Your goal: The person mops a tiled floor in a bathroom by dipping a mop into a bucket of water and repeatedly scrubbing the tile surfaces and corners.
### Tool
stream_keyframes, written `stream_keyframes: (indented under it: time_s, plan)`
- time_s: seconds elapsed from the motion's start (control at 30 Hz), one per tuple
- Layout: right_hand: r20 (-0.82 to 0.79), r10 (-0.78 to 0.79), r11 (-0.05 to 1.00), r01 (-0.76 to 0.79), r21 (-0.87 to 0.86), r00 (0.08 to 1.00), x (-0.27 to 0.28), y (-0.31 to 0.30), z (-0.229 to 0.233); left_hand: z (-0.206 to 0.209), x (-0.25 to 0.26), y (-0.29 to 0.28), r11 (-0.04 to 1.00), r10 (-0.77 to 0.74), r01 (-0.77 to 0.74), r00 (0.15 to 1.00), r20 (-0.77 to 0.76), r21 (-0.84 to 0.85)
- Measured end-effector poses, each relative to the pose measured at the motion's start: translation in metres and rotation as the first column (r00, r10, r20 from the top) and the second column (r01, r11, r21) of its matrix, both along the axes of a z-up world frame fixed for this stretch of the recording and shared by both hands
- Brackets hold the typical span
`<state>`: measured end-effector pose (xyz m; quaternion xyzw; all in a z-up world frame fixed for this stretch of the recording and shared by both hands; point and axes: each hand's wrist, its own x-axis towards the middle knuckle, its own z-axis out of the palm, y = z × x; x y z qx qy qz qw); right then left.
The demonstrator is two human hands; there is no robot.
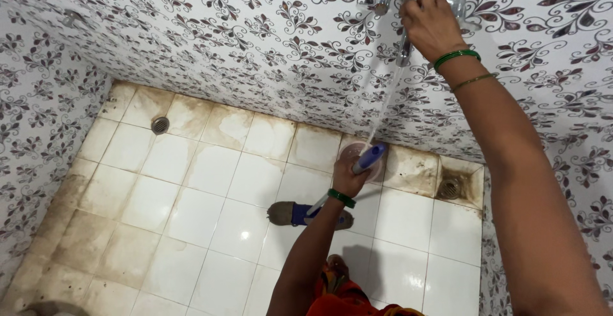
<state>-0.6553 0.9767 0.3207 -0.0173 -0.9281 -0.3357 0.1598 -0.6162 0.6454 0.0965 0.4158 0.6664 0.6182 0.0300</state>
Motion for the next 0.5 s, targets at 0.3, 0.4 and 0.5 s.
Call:
stream_keyframes:
  time_s: [0.3,0.4,0.5]
  plan:
    - [-0.5,-0.221,0.792,-0.145,-0.593,0.837,0.093,-0.088,-0.095,0.016,-0.006,-0.044,0.993,-0.001,0.018,0.988,0.153,-0.114]
    - [-0.452,-0.254,0.76,-0.112,-0.64,0.855,0.127,-0.126,-0.132,0.025,0.003,-0.056,0.998,-0.029,0.034,0.992,0.12,-0.043]
    - [-0.452,-0.229,0.749,-0.14,-0.648,0.862,0.145,-0.135,-0.136,0.027,0.015,-0.071,0.998,-0.025,0.031,0.996,0.089,-0.06]
